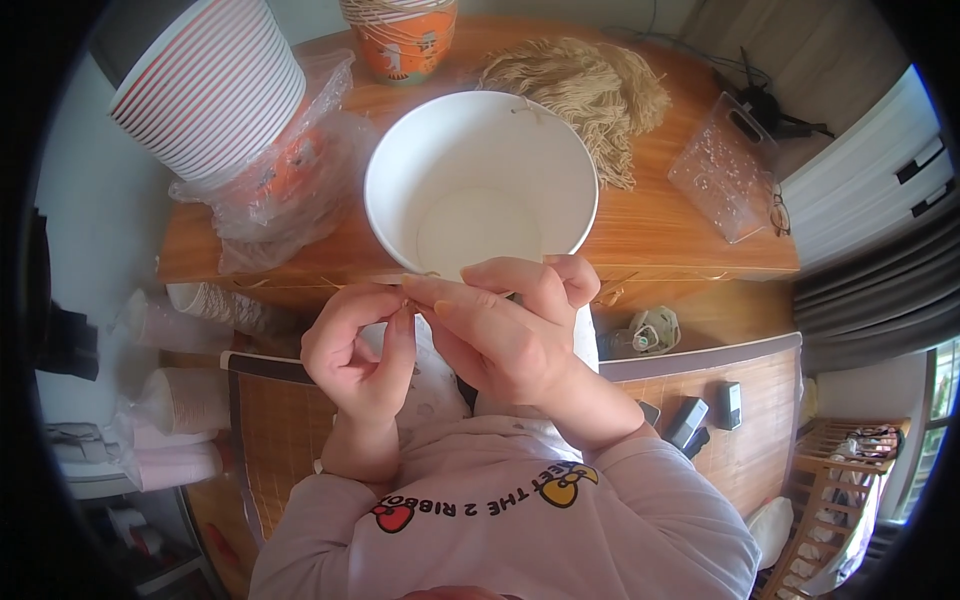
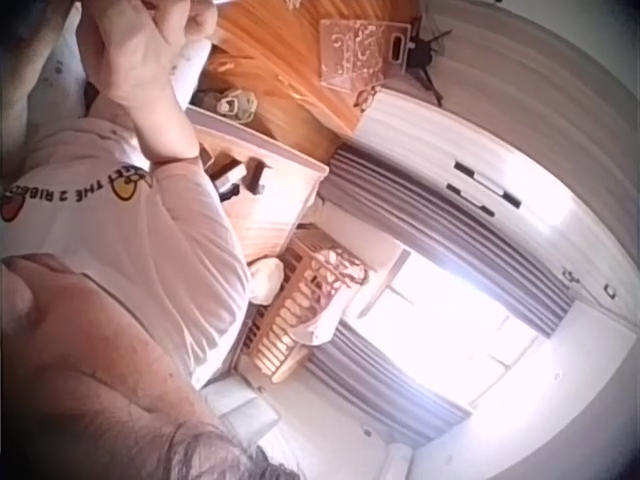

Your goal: Tying thin string handles through the pre-punched holes in the rim of large paper buckets.

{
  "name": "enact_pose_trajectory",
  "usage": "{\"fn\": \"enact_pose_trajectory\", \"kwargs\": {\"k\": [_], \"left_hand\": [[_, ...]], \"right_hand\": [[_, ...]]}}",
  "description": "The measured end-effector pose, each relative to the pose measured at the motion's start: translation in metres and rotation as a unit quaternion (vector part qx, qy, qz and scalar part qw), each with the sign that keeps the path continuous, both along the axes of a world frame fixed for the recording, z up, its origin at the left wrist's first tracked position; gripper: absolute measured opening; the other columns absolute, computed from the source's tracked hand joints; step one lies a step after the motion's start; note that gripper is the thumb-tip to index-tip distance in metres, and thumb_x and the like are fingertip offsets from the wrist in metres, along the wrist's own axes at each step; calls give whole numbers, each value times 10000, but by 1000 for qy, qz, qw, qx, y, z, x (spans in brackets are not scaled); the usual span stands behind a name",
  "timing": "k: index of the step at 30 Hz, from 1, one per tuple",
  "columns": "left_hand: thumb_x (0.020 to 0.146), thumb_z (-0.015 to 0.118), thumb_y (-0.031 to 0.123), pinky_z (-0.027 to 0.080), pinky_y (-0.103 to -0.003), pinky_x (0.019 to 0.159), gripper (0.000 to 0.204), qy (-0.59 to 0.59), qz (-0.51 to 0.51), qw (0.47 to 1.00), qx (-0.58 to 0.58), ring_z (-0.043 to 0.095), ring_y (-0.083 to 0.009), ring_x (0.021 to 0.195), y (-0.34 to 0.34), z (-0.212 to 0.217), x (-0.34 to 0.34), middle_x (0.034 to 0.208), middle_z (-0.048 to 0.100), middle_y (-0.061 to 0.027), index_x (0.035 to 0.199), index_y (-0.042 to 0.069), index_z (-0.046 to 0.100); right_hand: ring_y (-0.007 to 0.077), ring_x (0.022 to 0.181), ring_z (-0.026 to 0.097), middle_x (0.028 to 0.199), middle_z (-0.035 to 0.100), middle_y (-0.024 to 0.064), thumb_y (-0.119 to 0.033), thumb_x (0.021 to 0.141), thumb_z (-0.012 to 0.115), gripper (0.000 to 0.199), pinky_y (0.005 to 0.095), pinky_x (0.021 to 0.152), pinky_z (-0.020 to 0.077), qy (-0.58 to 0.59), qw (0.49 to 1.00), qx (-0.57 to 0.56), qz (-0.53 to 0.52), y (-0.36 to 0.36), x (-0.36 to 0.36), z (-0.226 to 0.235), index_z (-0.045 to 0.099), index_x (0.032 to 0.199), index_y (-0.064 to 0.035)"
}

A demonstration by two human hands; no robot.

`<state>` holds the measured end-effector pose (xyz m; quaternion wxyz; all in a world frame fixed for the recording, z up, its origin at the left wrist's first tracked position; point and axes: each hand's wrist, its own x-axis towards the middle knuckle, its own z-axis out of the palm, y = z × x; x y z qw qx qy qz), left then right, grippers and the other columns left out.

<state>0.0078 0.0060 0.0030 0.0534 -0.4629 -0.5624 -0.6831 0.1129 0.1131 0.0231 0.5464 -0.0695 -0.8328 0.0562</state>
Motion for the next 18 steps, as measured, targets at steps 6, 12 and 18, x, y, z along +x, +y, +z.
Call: {"fn": "enact_pose_trajectory", "kwargs": {"k": [6, 12, 18], "left_hand": [[724, 674, -85, 505, -287, 685, 161, 68, 19, 997, -14, 644, -215, 756, -1, 3, 2, 848, 676, -135, 871, -30, 642], [670, 690, -84, 509, -304, 649, 205, 111, 65, 992, -4, 640, -239, 727, 0, 2, 4, 798, 673, -111, 854, -4, 652], [654, 756, -38, 502, -302, 580, 224, 130, 79, 988, 1, 642, -219, 685, 0, 2, 2, 790, 684, -76, 854, 34, 685]], "right_hand": [[93, 822, 538, 1002, 706, -128, -71, 648, 792, 463, 295, 806, 279, -9, 1000, 10, 27, 5, 4, 2, 573, 1042, -175], [92, 820, 541, 940, 717, -119, -97, 650, 808, 489, 297, 807, 288, -11, 999, -15, 38, 1, 8, 9, 563, 1067, -165], [76, 815, 533, 912, 700, -115, -119, 645, 820, 339, 295, 804, 285, -29, 998, -33, 38, 1, 12, 7, 660, 940, -164]]}}
